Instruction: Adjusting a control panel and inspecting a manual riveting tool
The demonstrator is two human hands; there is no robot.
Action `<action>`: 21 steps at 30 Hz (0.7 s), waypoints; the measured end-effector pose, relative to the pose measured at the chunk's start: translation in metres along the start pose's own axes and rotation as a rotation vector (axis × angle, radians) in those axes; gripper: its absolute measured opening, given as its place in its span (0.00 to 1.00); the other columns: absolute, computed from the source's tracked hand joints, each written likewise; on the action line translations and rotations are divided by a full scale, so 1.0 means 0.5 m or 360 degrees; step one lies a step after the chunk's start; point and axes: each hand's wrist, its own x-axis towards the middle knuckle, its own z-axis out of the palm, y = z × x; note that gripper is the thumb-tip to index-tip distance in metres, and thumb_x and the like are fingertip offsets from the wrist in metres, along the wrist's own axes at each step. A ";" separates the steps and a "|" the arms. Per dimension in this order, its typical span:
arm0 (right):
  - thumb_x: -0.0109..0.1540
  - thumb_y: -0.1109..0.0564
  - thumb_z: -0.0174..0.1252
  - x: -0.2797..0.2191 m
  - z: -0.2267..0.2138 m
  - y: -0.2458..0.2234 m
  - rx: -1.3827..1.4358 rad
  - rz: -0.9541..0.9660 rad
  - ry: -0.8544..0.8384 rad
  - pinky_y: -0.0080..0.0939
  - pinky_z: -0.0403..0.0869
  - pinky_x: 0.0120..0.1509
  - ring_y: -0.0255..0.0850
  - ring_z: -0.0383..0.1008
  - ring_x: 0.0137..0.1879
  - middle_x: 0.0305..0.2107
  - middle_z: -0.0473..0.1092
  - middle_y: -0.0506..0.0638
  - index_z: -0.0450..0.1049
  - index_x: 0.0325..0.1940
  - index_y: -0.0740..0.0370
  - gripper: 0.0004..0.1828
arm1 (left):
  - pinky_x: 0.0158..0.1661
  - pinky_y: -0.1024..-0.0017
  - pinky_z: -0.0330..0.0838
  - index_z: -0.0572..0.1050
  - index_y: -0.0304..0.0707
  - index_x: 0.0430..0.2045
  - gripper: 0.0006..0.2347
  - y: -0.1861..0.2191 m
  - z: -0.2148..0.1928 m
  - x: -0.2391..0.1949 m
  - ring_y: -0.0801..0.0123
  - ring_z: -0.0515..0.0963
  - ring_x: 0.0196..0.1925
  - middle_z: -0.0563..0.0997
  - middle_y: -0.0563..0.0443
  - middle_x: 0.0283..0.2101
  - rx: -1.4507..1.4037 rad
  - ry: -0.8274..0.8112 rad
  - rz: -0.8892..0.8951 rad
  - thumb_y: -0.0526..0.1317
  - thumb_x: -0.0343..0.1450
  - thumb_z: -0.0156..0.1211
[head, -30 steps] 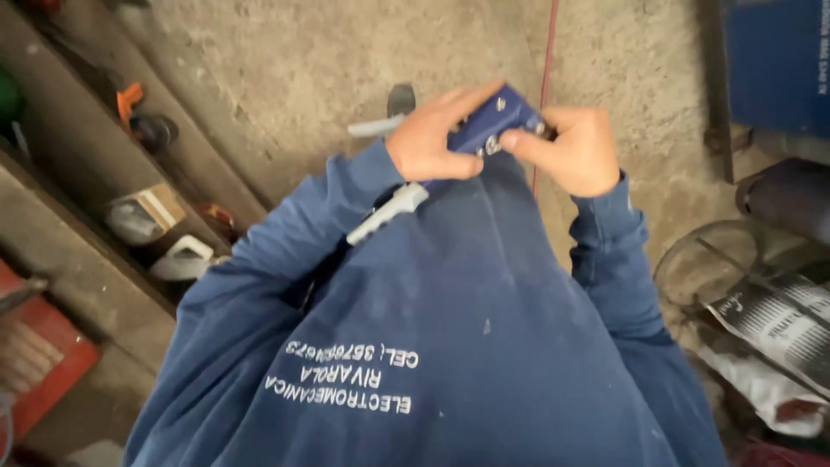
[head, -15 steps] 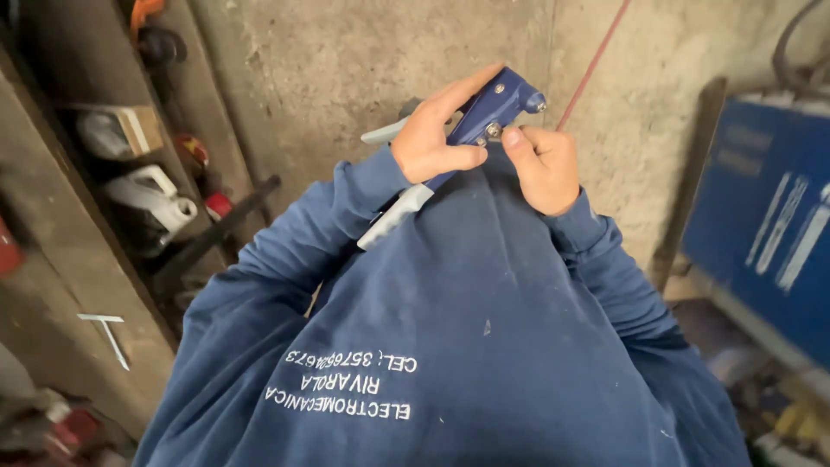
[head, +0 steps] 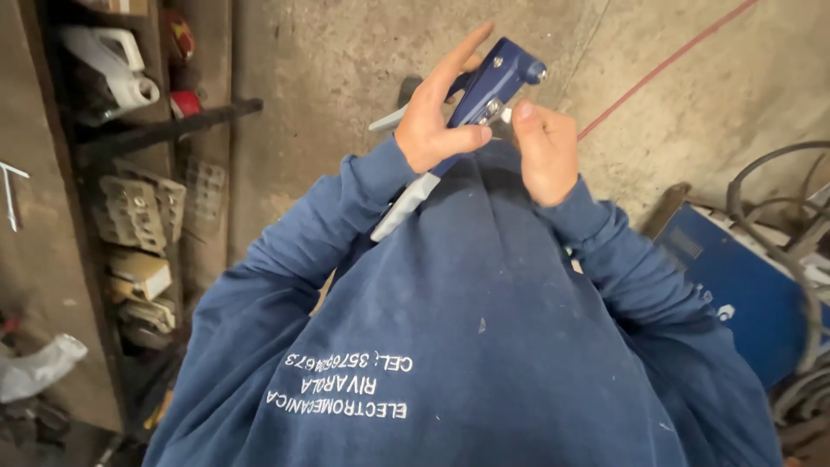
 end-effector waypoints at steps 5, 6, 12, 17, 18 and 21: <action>0.71 0.58 0.51 0.020 -0.047 -0.023 -0.0431 -0.0553 -0.0098 0.38 0.56 0.35 0.37 0.48 0.30 0.20 0.53 0.46 0.62 0.25 0.69 0.21 | 0.57 0.72 0.69 0.43 0.47 0.77 0.45 -0.051 0.003 -0.011 0.62 0.79 0.51 0.73 0.43 0.57 -0.0308 0.0040 0.0030 0.51 0.70 0.71; 0.71 0.58 0.51 0.021 -0.048 -0.033 -0.0446 -0.0554 -0.0115 0.38 0.56 0.35 0.37 0.48 0.30 0.20 0.53 0.46 0.62 0.25 0.69 0.21 | 0.57 0.72 0.69 0.43 0.47 0.77 0.45 -0.060 0.009 -0.017 0.62 0.79 0.51 0.73 0.43 0.57 -0.0319 0.0059 0.0036 0.51 0.70 0.71; 0.64 0.64 0.59 0.042 -0.038 -0.088 -0.0778 -0.0639 -0.0494 0.41 0.55 0.29 0.41 0.46 0.25 0.16 0.53 0.52 0.60 0.21 0.70 0.19 | 0.53 0.76 0.68 0.53 0.42 0.74 0.25 -0.080 0.019 -0.019 0.66 0.76 0.49 0.76 0.43 0.53 -0.0403 0.0363 0.0011 0.39 0.81 0.53; 0.68 0.60 0.63 0.073 -0.039 -0.104 -0.0864 -0.0654 -0.0645 0.39 0.57 0.30 0.39 0.50 0.24 0.17 0.59 0.49 0.64 0.22 0.70 0.23 | 0.53 0.74 0.68 0.58 0.44 0.70 0.24 -0.048 0.009 -0.008 0.67 0.74 0.47 0.75 0.48 0.48 -0.0185 0.0373 0.0113 0.38 0.77 0.55; 0.68 0.60 0.63 0.073 -0.034 -0.104 -0.0876 -0.0651 -0.0644 0.39 0.57 0.30 0.39 0.50 0.24 0.17 0.59 0.49 0.64 0.22 0.70 0.23 | 0.53 0.74 0.68 0.58 0.44 0.70 0.24 -0.045 0.007 -0.005 0.67 0.74 0.47 0.75 0.48 0.48 -0.0196 0.0373 0.0117 0.38 0.77 0.55; 0.67 0.58 0.65 0.067 -0.014 -0.092 -0.1071 -0.0824 -0.0529 0.42 0.58 0.32 0.44 0.53 0.25 0.17 0.59 0.52 0.64 0.22 0.70 0.23 | 0.54 0.73 0.69 0.61 0.43 0.67 0.25 -0.042 -0.002 -0.003 0.65 0.74 0.46 0.75 0.47 0.46 -0.0215 0.0425 0.0132 0.33 0.73 0.57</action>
